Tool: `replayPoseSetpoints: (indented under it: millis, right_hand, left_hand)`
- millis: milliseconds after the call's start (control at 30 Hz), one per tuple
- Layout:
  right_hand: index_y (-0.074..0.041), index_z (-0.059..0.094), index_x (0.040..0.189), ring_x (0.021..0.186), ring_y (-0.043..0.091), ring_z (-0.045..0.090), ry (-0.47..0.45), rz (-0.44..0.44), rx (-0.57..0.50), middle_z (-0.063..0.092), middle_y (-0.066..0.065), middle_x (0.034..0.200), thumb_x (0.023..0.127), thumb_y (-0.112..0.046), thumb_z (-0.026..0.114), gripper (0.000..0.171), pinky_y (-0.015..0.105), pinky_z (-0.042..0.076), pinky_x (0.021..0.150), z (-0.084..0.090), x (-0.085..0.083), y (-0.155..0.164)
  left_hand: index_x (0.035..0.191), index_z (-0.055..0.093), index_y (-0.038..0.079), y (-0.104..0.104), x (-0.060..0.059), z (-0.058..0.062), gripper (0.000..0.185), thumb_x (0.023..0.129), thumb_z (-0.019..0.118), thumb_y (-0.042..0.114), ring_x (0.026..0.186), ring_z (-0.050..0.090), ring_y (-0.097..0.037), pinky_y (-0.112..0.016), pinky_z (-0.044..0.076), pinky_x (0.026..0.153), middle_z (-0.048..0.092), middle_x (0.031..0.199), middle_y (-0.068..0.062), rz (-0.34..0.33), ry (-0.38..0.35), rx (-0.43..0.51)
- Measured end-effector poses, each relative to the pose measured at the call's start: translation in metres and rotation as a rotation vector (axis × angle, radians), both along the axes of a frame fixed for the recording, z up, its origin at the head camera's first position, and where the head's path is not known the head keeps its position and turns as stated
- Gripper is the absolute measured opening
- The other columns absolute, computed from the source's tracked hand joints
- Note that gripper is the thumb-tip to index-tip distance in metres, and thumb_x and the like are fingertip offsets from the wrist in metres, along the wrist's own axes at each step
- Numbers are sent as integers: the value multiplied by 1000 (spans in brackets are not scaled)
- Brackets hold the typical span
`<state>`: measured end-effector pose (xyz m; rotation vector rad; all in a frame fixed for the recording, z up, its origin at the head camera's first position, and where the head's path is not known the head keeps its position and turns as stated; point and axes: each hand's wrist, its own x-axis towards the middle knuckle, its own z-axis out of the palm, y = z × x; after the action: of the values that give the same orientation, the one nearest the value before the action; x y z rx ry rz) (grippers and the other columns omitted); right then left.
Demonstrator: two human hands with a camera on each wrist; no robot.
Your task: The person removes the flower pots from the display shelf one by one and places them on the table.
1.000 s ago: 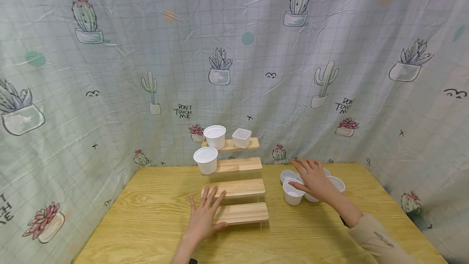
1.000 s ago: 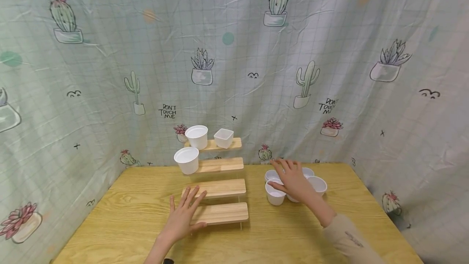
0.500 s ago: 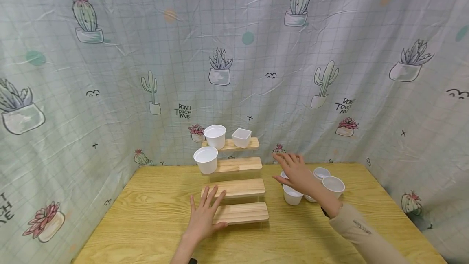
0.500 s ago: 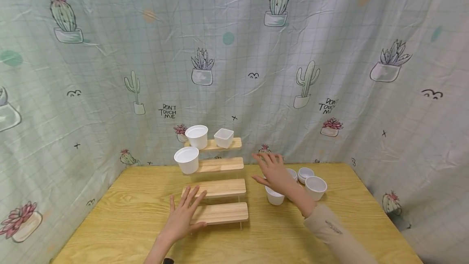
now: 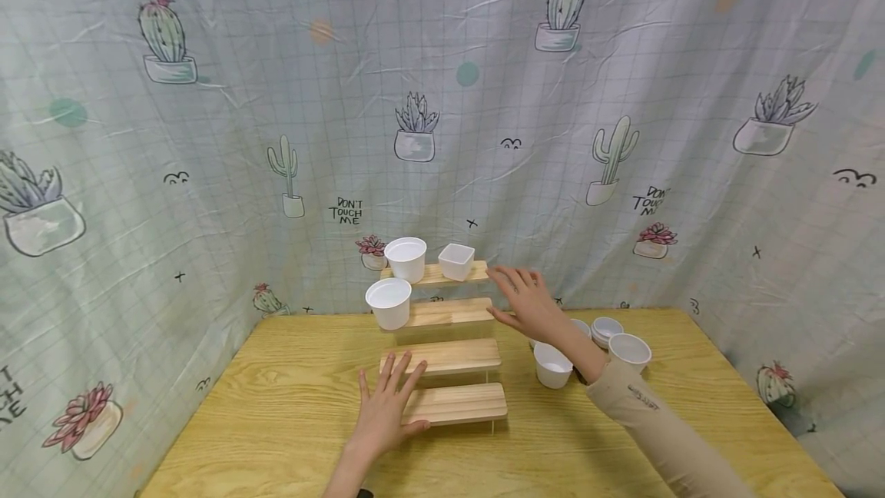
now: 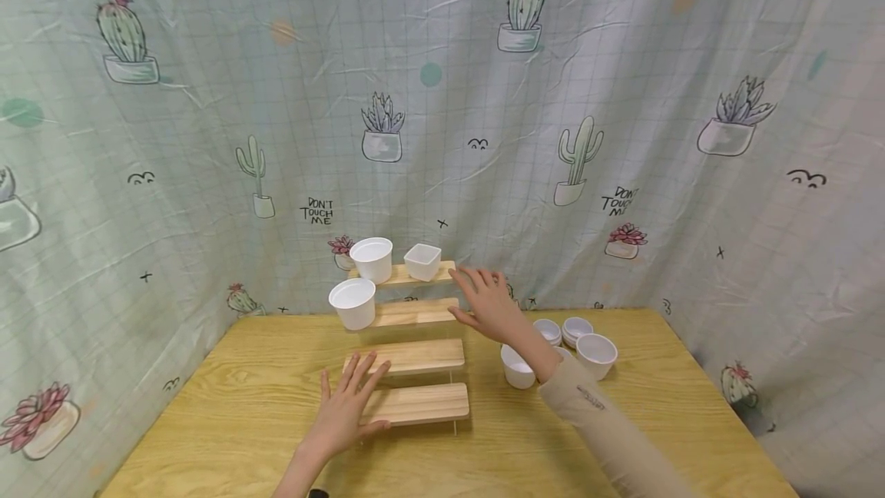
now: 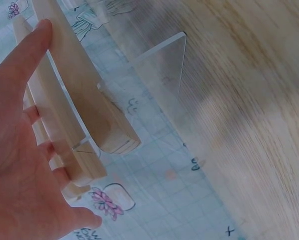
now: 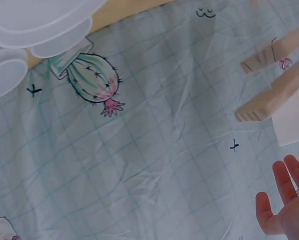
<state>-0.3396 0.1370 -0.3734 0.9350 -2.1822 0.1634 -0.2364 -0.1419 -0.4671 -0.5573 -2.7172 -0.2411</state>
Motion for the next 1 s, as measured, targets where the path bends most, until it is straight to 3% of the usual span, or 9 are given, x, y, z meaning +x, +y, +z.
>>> replayPoseSetpoints:
  millis: [267, 500, 767, 1000]
  right_hand:
    - [-7, 43, 130, 105, 31, 47, -58, -44, -15, 48, 15, 123, 82, -34, 61, 57, 52, 38, 81, 13, -12, -16]
    - [-8, 45, 129, 107, 32, 47, -58, -79, -9, 48, 15, 125, 82, -35, 62, 57, 50, 38, 83, 27, -23, -30]
    - [-12, 42, 132, 114, 31, 42, -159, -121, 34, 44, 15, 131, 85, -40, 56, 56, 51, 35, 87, 38, -33, -48]
    - [-14, 41, 133, 119, 31, 41, -188, -139, 76, 42, 13, 134, 88, -42, 51, 54, 56, 35, 91, 42, -39, -63]
  left_hand:
    - [137, 35, 20, -1, 1, -2, 88, 62, 69, 53, 130, 27, -39, -75, 17, 93, 29, 144, -10, -22, 40, 14]
    - [138, 32, 22, -2, 0, -1, 88, 64, 69, 52, 133, 22, -38, -74, 13, 95, 27, 145, -10, -18, 3, 24]
    - [138, 33, 21, -2, 0, 1, 88, 64, 70, 50, 133, 22, -39, -75, 11, 95, 27, 145, -10, -19, -7, 30]
    - [139, 32, 22, -1, 1, 1, 88, 65, 69, 52, 134, 20, -37, -74, 10, 96, 25, 146, -9, -11, -30, 25]
